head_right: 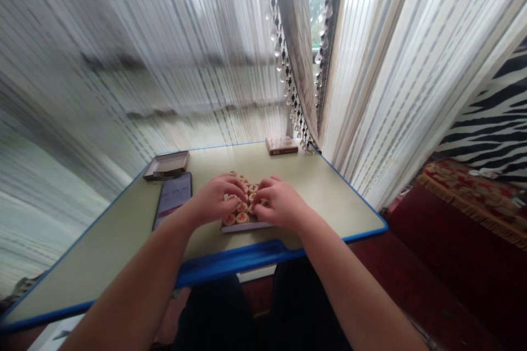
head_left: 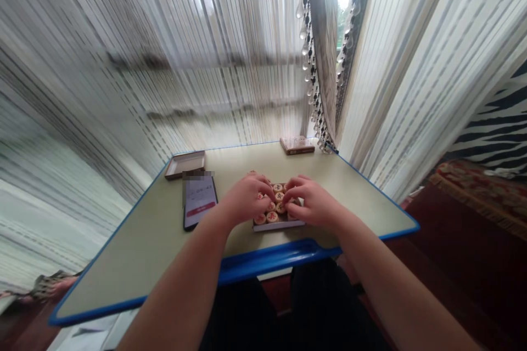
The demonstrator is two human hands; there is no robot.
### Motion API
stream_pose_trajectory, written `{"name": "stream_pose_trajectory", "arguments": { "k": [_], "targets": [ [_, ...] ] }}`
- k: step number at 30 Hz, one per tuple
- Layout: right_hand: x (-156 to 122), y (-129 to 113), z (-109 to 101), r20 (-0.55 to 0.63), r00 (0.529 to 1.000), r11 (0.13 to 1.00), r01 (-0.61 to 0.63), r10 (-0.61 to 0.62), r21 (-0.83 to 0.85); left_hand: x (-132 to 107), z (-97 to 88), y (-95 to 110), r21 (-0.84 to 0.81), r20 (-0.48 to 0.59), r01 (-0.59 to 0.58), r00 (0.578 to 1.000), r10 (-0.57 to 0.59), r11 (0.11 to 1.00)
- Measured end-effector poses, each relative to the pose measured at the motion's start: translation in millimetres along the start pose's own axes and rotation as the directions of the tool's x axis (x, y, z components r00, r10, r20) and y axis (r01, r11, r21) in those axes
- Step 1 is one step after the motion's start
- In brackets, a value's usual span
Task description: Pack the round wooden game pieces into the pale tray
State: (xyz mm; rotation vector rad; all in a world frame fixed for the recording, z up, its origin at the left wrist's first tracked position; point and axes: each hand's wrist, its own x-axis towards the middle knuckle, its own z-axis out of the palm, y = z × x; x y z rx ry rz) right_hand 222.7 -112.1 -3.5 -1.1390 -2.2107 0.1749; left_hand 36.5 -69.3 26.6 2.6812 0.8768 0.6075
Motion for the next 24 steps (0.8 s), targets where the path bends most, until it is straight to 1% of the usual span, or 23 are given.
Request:
{"name": "stream_pose_trajectory", "arguments": {
  "k": [6, 11, 20, 24],
  "targets": [
    [-0.8, 2.4, 0.3, 0.013, 1.000, 1.000, -0.005, 0.005, -0.013, -0.7, 0.5, -0.5, 0.000, -0.022, 0.008, 1.000, -0.008, 1.000],
    [-1.5, 4.4, -0.3, 0.031, 0.999, 1.000, -0.018, 0.017, 0.024, -0.5, 0.7, -1.9, 0.004, -0.018, 0.003, 1.000, -0.003, 1.000],
    [-2.2, 4.4, -1.5, 0.042, 0.999, 1.000, 0.007, -0.007, -0.002, -1.1, 4.0, -5.8, 0.027, -0.026, -0.019, 0.999, 0.020, 0.999],
    [-2.1, 5.3, -1.4, 0.059, 0.998, 1.000, 0.014, -0.014, -0.003, -0.6, 4.9, -5.0, 0.040, -0.001, -0.016, 1.000, 0.016, 0.999]
  ]
}}
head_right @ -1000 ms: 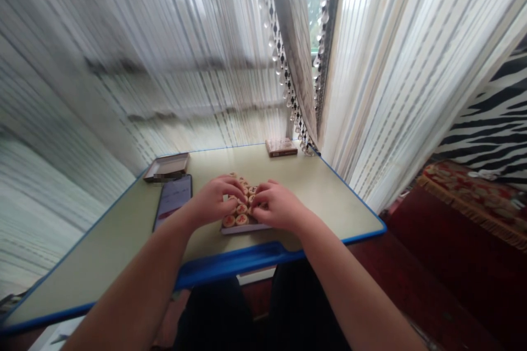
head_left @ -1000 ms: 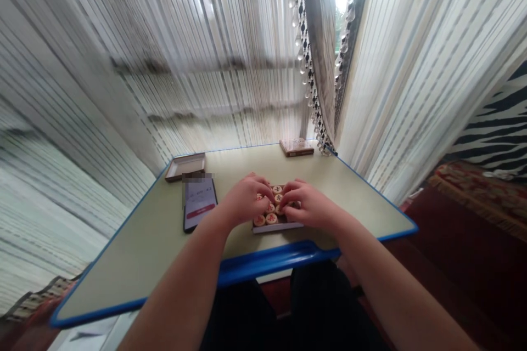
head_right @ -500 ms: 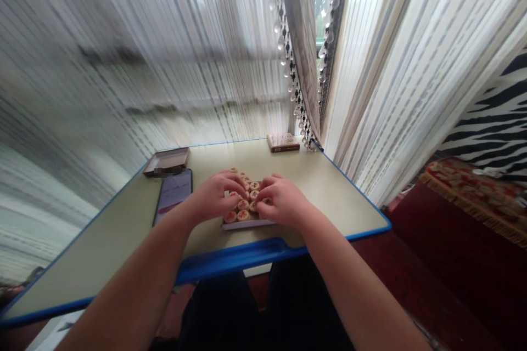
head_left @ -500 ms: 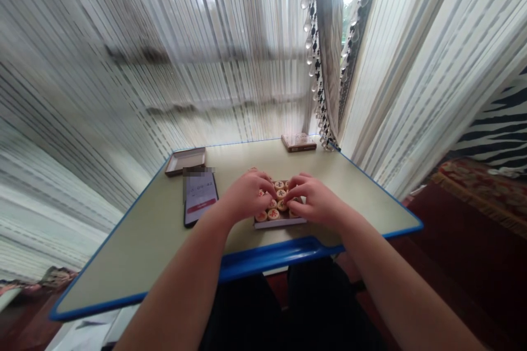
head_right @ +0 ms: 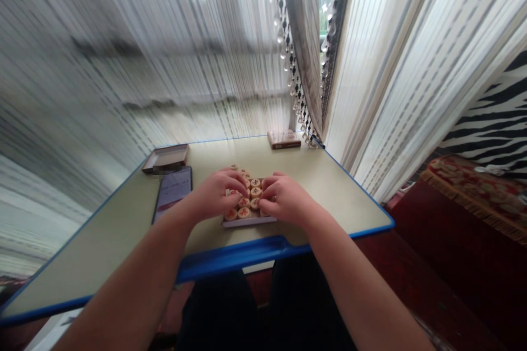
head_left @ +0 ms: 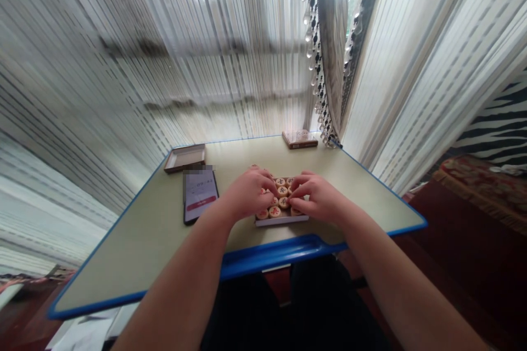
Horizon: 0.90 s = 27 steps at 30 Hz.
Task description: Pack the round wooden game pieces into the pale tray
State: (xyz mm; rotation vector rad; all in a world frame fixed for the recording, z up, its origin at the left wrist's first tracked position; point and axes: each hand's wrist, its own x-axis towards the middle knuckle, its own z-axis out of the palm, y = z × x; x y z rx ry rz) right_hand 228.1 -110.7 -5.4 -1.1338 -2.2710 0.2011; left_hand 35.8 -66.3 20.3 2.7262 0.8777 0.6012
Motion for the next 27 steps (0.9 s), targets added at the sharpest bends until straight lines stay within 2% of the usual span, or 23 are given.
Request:
{"name": "stream_pose_trajectory", "arguments": {
  "k": [18, 27],
  "targets": [
    [-0.9, -0.6, 0.3, 0.018, 1.000, 0.998, 0.015, -0.014, -0.056, 2.1, 5.9, 5.5, 0.114, 0.103, -0.066, 0.993, 0.054, 0.991],
    [1.3, 0.2, 2.2, 0.029, 1.000, 1.000, -0.006, 0.007, -0.025, 5.0, 8.4, 2.9, 0.084, 0.136, -0.093, 0.987, 0.081, 0.992]
  ]
}}
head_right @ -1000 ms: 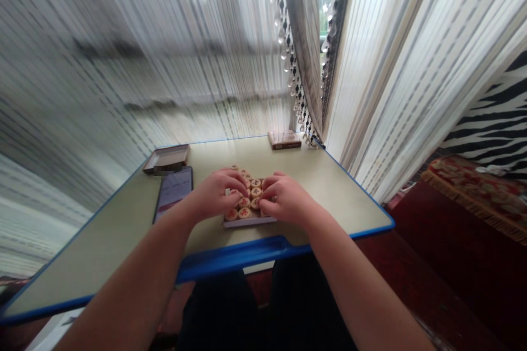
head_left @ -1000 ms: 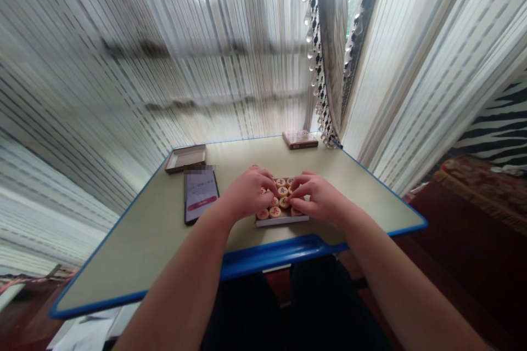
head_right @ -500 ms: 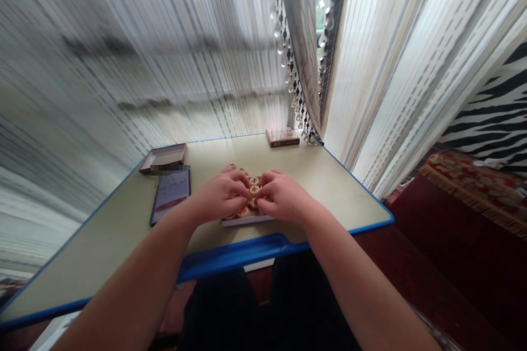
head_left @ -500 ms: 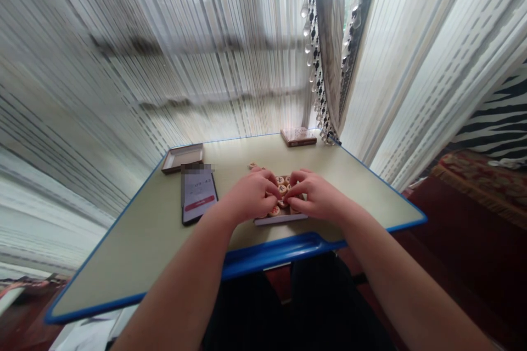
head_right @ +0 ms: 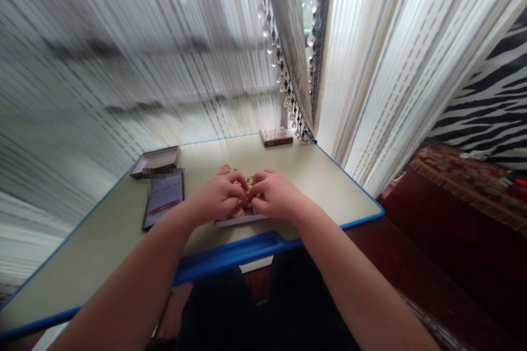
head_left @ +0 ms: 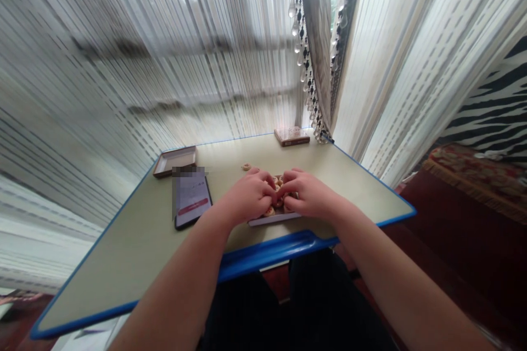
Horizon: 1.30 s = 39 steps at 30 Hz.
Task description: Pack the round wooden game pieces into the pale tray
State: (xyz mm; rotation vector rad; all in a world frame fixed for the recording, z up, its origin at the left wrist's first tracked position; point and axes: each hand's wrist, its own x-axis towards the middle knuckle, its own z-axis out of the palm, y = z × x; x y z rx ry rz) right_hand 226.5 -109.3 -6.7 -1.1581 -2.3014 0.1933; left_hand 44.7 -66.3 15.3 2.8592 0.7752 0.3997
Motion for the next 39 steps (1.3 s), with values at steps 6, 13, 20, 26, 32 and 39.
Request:
{"name": "stream_pose_trajectory", "arguments": {
  "k": [6, 13, 20, 26, 32, 39],
  "targets": [
    [2, 3, 2, 0.020, 1.000, 1.000, -0.023, 0.023, 0.012, 0, -0.4, -1, -0.006, -0.008, 0.025, 1.000, -0.025, 1.000],
    [2, 2, 3, 0.010, 0.999, 0.998, -0.054, 0.053, 0.042, 0, 0.3, 0, 0.021, -0.022, 0.016, 1.000, -0.015, 1.000],
    [0, 5, 1, -0.107, 0.992, 0.997, -0.067, 0.071, 0.038, -1, -3.2, -3, -0.045, -0.137, 0.046, 0.989, -0.052, 0.998],
    [-2, 13, -2, -0.188, 0.975, 0.993, -0.115, 0.118, 0.028, -1, -1.3, -8, -0.088, -0.262, 0.067, 0.961, -0.088, 0.994],
    [-5, 14, -5, -0.128, 0.983, 0.990, -0.122, 0.131, 0.076, -2, 2.4, -7, -0.093, -0.243, 0.061, 0.966, -0.082, 0.994],
    [-5, 15, -1, -0.102, 0.988, 0.989, -0.104, 0.114, 0.102, -1, 2.3, -7, -0.087, -0.235, 0.074, 0.968, -0.092, 0.994]
  ]
}}
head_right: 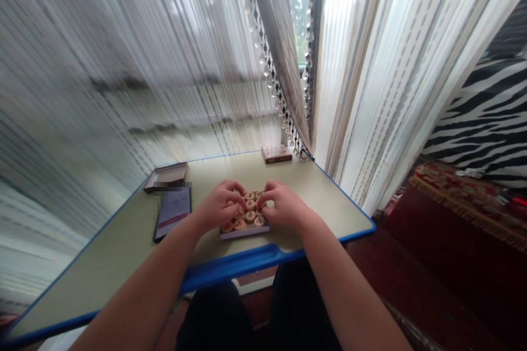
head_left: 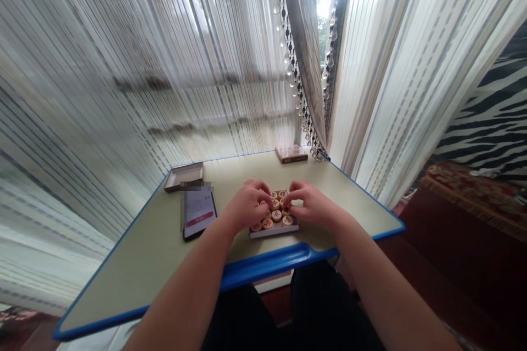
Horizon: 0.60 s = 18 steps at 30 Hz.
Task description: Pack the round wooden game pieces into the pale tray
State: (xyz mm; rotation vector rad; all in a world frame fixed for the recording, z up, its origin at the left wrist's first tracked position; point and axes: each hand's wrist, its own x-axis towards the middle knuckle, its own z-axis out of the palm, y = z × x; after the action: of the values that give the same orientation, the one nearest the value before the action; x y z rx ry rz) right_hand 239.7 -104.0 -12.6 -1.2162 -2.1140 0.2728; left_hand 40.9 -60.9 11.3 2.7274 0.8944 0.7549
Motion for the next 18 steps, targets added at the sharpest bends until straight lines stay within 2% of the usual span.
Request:
{"name": "stream_pose_trajectory", "arguments": {
  "k": [8, 14, 18],
  "targets": [
    [0, -1, 0, 0.004, 1.000, 1.000, 0.010, -0.010, 0.003, 1, 2.2, -2, -0.001, -0.016, -0.007, 1.000, 0.007, 1.000],
    [1, 0, 1, 0.013, 1.000, 1.000, 0.003, -0.003, 0.010, 1, 4.0, -8, 0.010, -0.133, 0.059, 0.989, -0.057, 0.998],
    [0, 0, 1, 0.000, 1.000, 1.000, 0.011, -0.011, 0.025, 2, 4.1, -11, 0.005, -0.163, 0.084, 0.983, -0.082, 0.996]
  ]
}}
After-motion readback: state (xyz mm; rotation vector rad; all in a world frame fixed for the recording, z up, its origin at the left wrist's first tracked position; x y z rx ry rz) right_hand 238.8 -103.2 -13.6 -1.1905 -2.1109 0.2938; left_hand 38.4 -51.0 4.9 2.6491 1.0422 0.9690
